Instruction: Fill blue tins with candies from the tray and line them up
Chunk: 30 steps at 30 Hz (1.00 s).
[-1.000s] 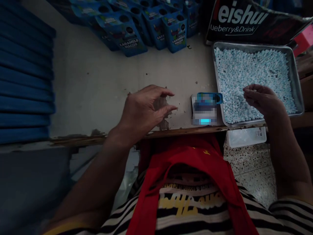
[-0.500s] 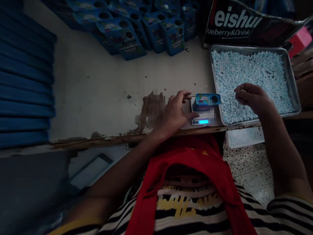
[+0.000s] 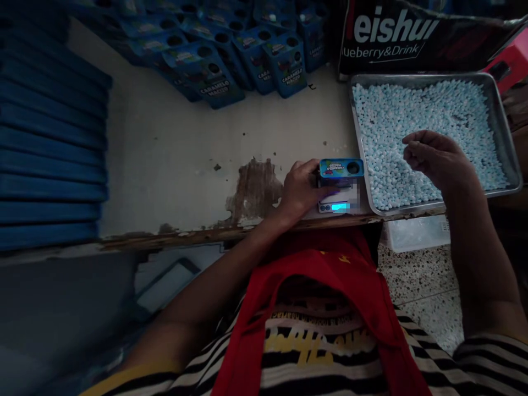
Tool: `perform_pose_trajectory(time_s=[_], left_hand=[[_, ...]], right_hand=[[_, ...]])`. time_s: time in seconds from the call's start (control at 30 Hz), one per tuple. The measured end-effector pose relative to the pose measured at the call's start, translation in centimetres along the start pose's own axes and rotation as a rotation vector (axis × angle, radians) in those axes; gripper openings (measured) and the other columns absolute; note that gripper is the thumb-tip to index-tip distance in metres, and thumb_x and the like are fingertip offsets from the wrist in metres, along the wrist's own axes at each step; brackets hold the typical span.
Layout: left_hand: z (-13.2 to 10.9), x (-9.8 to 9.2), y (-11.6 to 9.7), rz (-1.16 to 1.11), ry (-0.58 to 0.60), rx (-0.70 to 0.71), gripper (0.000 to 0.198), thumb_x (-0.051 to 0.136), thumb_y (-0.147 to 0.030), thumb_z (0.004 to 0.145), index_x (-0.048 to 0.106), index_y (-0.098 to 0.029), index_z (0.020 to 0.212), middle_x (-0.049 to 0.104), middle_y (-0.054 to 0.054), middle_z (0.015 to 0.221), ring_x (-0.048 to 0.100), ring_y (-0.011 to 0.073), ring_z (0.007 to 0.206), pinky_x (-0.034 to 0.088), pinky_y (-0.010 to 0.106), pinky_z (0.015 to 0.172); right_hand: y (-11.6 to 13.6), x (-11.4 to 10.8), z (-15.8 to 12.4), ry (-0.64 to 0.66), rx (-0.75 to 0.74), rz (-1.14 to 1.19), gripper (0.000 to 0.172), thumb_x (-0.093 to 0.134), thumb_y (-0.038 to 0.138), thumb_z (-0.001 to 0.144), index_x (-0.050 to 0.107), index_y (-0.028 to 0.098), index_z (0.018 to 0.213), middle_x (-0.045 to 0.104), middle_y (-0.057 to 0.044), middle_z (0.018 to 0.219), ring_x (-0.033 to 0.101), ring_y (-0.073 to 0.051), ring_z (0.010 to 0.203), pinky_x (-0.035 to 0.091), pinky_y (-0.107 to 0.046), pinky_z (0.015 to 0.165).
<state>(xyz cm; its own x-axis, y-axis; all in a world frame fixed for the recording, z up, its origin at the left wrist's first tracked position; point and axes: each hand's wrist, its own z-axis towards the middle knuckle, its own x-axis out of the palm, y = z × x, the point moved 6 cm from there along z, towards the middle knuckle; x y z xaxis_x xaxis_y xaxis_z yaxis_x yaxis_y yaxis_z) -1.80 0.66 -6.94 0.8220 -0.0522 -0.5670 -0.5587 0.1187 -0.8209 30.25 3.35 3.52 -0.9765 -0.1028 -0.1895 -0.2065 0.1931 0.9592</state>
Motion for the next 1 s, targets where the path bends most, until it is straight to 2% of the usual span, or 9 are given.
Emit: perform_pose_trajectory(time_s=[0.17, 0.3, 0.57, 0.67, 0.73, 0.83, 0.9, 0.93, 1.0], left_hand=[[-0.2, 0.0, 0.3, -0.055, -0.022, 0.01, 0.054, 0.113, -0.022, 0.071, 0.087, -0.026, 0.118, 0.083, 0.004, 0.112, 0.078, 0.0298, 0.112, 0.064, 0.039, 0.102], [-0.1, 0.0, 0.3, -0.042, -0.006, 0.01, 0.052, 0.112, -0.02, 0.073, 0.088, -0.026, 0.118, 0.083, 0.004, 0.109, 0.078, 0.0302, 0.11, 0.064, 0.04, 0.101], [0.4, 0.4, 0.6, -0.079, 0.002, -0.01, 0.054, 0.115, -0.024, 0.066, 0.087, -0.023, 0.112, 0.083, 0.004, 0.104, 0.081, 0.031, 0.106, 0.066, 0.04, 0.099], [0.2, 0.8, 0.8, -0.118, 0.013, -0.032, 0.049, 0.112, -0.028, 0.071, 0.086, -0.022, 0.112, 0.084, 0.005, 0.105, 0.082, 0.0306, 0.103, 0.066, 0.041, 0.098], [0.0, 0.6, 0.4, -0.149, 0.046, -0.011, 0.045, 0.107, -0.028, 0.077, 0.085, -0.022, 0.115, 0.085, 0.005, 0.108, 0.082, 0.0301, 0.104, 0.066, 0.041, 0.098], [0.7, -0.8, -1.5, -0.118, 0.067, 0.163, 0.036, 0.096, -0.025, 0.088, 0.082, -0.023, 0.122, 0.086, 0.006, 0.116, 0.081, 0.0292, 0.108, 0.066, 0.041, 0.102], [2.1, -2.2, -3.9, 0.007, 0.036, 0.373, 0.029, 0.083, -0.02, 0.096, 0.081, -0.024, 0.125, 0.085, 0.007, 0.123, 0.079, 0.0298, 0.116, 0.064, 0.044, 0.109], [3.1, -2.8, -5.3, 0.086, 0.008, 0.485, 0.029, 0.076, -0.018, 0.099, 0.081, -0.024, 0.127, 0.084, 0.008, 0.126, 0.077, 0.0305, 0.12, 0.063, 0.046, 0.114], [5.4, -3.5, -8.4, 0.224, -0.047, 0.693, 0.032, 0.064, -0.014, 0.105, 0.081, -0.024, 0.131, 0.083, 0.01, 0.13, 0.074, 0.0321, 0.127, 0.06, 0.05, 0.12]], right_hand=[[-0.8, 0.2, 0.9, -0.009, -0.075, -0.105, 0.026, 0.099, 0.035, 0.091, 0.079, 0.02, 0.095, 0.068, 0.0, 0.074, 0.048, -0.009, 0.06, 0.035, -0.024, 0.053], [-0.9, 0.4, 1.2, -0.003, -0.075, -0.081, 0.023, 0.096, 0.034, 0.093, 0.08, 0.018, 0.099, 0.069, -0.001, 0.076, 0.046, -0.008, 0.059, 0.032, -0.024, 0.053], [-2.0, 1.6, 0.9, 0.071, 0.002, -0.057, 0.032, 0.098, 0.037, 0.087, 0.077, 0.018, 0.102, 0.07, 0.0, 0.073, 0.05, -0.009, 0.059, 0.036, -0.023, 0.055], [-2.4, 1.4, 0.9, 0.071, -0.013, -0.139, 0.029, 0.095, 0.04, 0.087, 0.078, 0.019, 0.1, 0.071, 0.0, 0.071, 0.055, -0.012, 0.061, 0.042, -0.025, 0.059], [-2.0, 1.3, 0.7, 0.067, -0.089, -0.284, 0.024, 0.094, 0.039, 0.088, 0.082, 0.021, 0.098, 0.076, -0.003, 0.077, 0.065, -0.017, 0.071, 0.051, -0.03, 0.069], [-0.7, 1.6, 0.2, 0.024, -0.273, -0.472, 0.016, 0.094, 0.037, 0.088, 0.089, 0.025, 0.097, 0.087, -0.008, 0.106, 0.079, -0.03, 0.106, 0.06, -0.043, 0.097], [-0.1, 2.0, 0.2, -0.056, -0.329, -0.414, 0.017, 0.093, 0.04, 0.09, 0.091, 0.027, 0.1, 0.088, -0.008, 0.118, 0.078, -0.034, 0.122, 0.058, -0.048, 0.111], [-0.2, 2.2, 0.4, -0.101, -0.309, -0.312, 0.02, 0.093, 0.043, 0.092, 0.09, 0.027, 0.103, 0.088, -0.008, 0.117, 0.078, -0.032, 0.122, 0.058, -0.047, 0.113], [-1.1, 2.9, 1.5, -0.177, -0.179, 0.01, 0.027, 0.089, 0.051, 0.099, 0.086, 0.026, 0.107, 0.086, -0.006, 0.107, 0.08, -0.026, 0.108, 0.062, -0.041, 0.104]])
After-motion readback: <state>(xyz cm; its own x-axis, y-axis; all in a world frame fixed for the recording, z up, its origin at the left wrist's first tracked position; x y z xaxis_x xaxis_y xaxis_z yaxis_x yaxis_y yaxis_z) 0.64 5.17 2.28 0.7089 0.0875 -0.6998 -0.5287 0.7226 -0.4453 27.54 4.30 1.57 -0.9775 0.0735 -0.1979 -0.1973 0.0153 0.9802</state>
